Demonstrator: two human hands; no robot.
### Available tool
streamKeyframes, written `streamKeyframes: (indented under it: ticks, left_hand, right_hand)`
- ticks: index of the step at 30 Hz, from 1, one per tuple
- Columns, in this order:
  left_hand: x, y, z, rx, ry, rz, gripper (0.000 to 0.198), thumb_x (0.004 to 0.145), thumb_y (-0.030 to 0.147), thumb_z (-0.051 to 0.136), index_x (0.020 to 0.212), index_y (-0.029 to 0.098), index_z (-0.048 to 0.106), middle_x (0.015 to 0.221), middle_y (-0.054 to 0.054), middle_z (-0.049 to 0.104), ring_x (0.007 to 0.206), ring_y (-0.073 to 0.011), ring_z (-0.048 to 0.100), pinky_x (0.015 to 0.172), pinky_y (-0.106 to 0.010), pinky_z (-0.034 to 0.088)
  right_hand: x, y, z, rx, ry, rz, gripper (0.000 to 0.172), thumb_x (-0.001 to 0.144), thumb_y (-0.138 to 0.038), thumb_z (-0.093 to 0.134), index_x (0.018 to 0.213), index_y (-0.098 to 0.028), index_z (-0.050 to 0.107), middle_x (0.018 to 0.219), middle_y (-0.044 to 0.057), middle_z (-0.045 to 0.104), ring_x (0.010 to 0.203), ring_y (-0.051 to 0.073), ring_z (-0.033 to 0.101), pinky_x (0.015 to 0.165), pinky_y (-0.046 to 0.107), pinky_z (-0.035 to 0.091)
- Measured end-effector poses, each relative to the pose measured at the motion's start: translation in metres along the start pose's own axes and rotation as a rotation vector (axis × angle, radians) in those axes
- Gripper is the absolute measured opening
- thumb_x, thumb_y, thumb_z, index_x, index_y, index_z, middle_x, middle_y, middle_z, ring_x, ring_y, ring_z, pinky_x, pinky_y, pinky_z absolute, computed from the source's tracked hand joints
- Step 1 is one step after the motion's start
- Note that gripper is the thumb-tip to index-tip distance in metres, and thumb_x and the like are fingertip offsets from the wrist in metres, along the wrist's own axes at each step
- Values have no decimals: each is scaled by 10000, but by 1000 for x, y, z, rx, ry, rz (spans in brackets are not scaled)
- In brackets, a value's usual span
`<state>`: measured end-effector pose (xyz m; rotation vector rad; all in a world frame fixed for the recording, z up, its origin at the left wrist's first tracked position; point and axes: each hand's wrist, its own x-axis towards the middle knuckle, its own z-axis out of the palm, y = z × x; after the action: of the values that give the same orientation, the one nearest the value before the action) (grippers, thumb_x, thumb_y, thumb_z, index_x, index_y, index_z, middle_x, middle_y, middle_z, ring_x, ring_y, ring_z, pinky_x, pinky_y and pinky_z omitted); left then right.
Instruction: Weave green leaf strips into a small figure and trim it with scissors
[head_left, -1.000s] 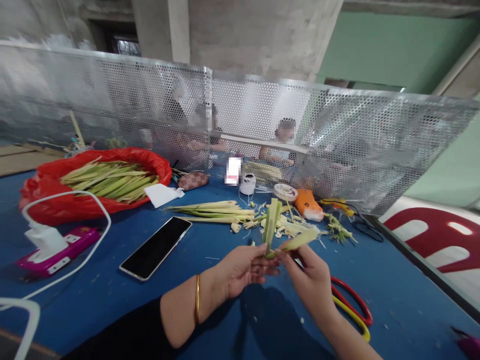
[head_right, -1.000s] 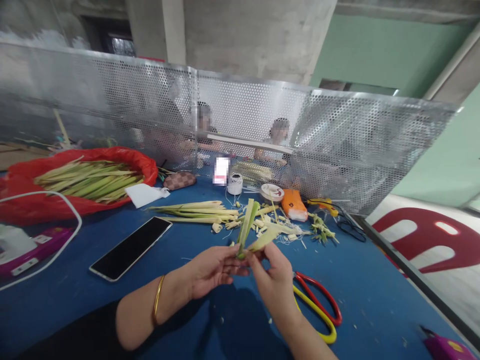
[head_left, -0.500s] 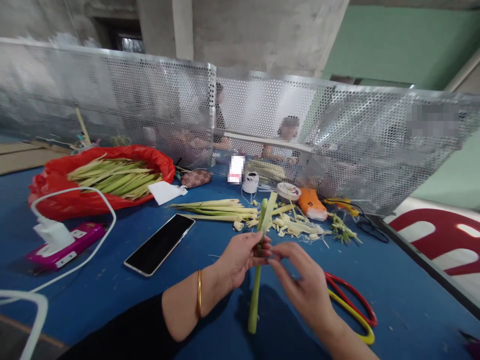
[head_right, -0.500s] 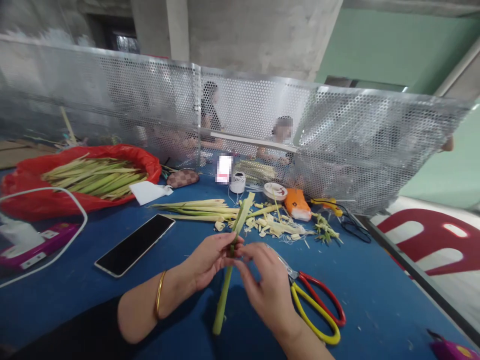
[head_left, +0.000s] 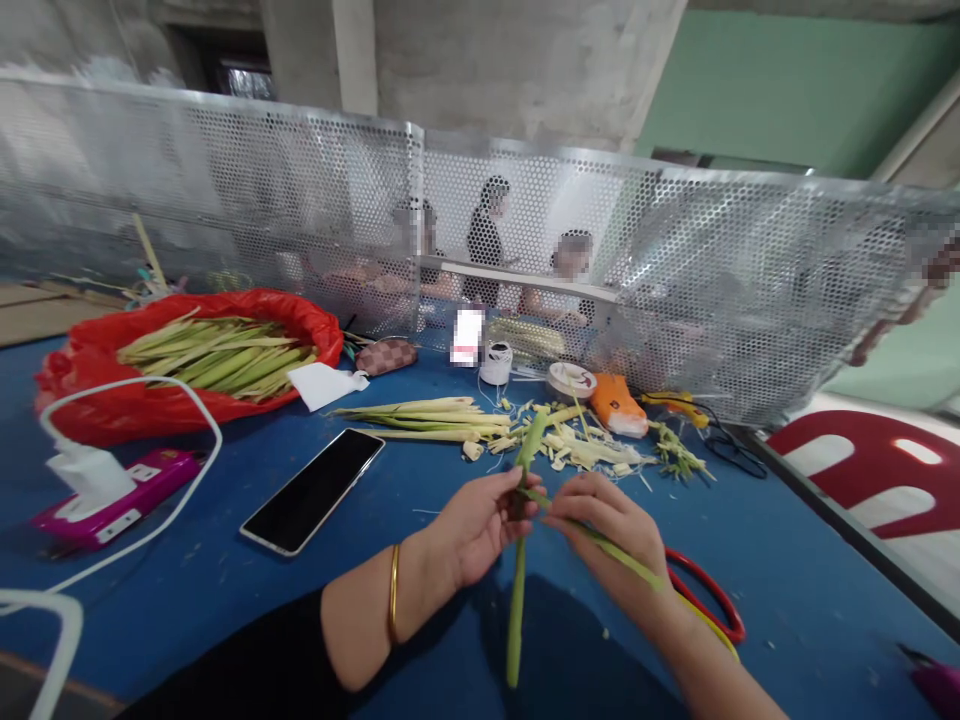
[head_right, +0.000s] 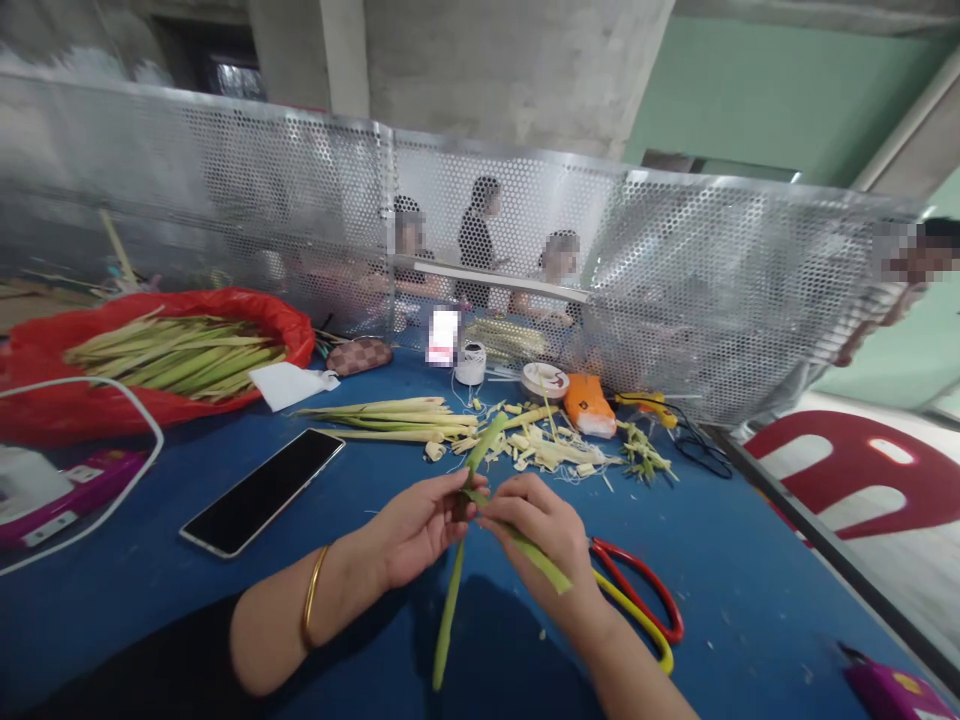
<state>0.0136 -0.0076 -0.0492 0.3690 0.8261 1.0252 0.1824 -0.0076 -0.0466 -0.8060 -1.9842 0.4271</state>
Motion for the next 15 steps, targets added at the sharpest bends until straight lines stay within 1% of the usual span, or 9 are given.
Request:
streamKeyframes:
  ticks: [2, 5, 9, 11, 12, 13, 14, 15]
  left_hand:
    - [0, 8, -1, -61, 27, 3, 190, 909, 207, 528, 846, 85, 660, 713, -33, 650, 529, -61, 587, 447, -139, 456]
    - [-2, 16, -1, -94, 26, 8, 173, 907, 197, 536, 849, 85, 654, 802, -53, 682, 534, -54, 592, 452, -137, 471]
    - [-1, 15, -2, -78, 14, 34, 189, 911, 195, 528, 839, 80, 660, 827, -67, 685, 578, -66, 617, 502, -149, 516]
    - [0, 12, -2, -41, -6, 77, 184, 903, 193, 535, 835, 80, 663, 826, -72, 683, 600, -77, 626, 536, -161, 534]
    - [0, 11, -1, -14, -18, 102, 176, 897, 193, 543, 837, 80, 664, 829, -75, 682, 609, -82, 630, 551, -167, 540]
    - [0, 10, -1, 15, -25, 124, 168, 890, 194, 552, 838, 81, 665, 835, -81, 682, 620, -89, 635, 562, -172, 543]
    - [-1, 9, 0, 45, -27, 140, 161, 884, 197, 561, 841, 83, 666, 846, -87, 684, 632, -95, 641, 570, -177, 545]
    - [-2, 7, 1, 75, -27, 149, 158, 879, 203, 569, 847, 85, 668, 862, -93, 686, 647, -102, 648, 578, -182, 546]
  right_hand:
    - [1, 6, -5, -68, -141, -56, 133, 837, -240, 620, 841, -261, 751, 837, 64, 678, 761, 194, 633, 677, 304, 505]
    - [4, 15, -10, -75, -254, -51, 187, 872, -259, 577, 942, -274, 750, 927, 76, 682, 847, 206, 632, 720, 312, 507]
    - [9, 22, -16, 76, -371, 11, 243, 890, -263, 543, 1049, -263, 726, 1006, 85, 680, 867, 209, 637, 763, 330, 509]
    - [11, 23, -23, 170, -442, 97, 250, 885, -278, 556, 1075, -262, 718, 1062, 82, 679, 912, 217, 635, 817, 354, 500]
    - [12, 25, -26, 215, -447, 167, 239, 877, -293, 572, 1058, -259, 724, 1068, 77, 684, 936, 222, 633, 843, 366, 491]
    - [13, 26, -30, 257, -415, 253, 225, 863, -313, 593, 1027, -251, 734, 1050, 72, 696, 946, 226, 633, 860, 375, 484]
    - [13, 27, -33, 292, -341, 349, 214, 845, -335, 617, 990, -241, 743, 1010, 67, 710, 940, 228, 636, 865, 379, 480]
    - [14, 29, -36, 319, -229, 440, 215, 825, -360, 639, 958, -230, 747, 967, 62, 720, 925, 227, 638, 864, 379, 477]
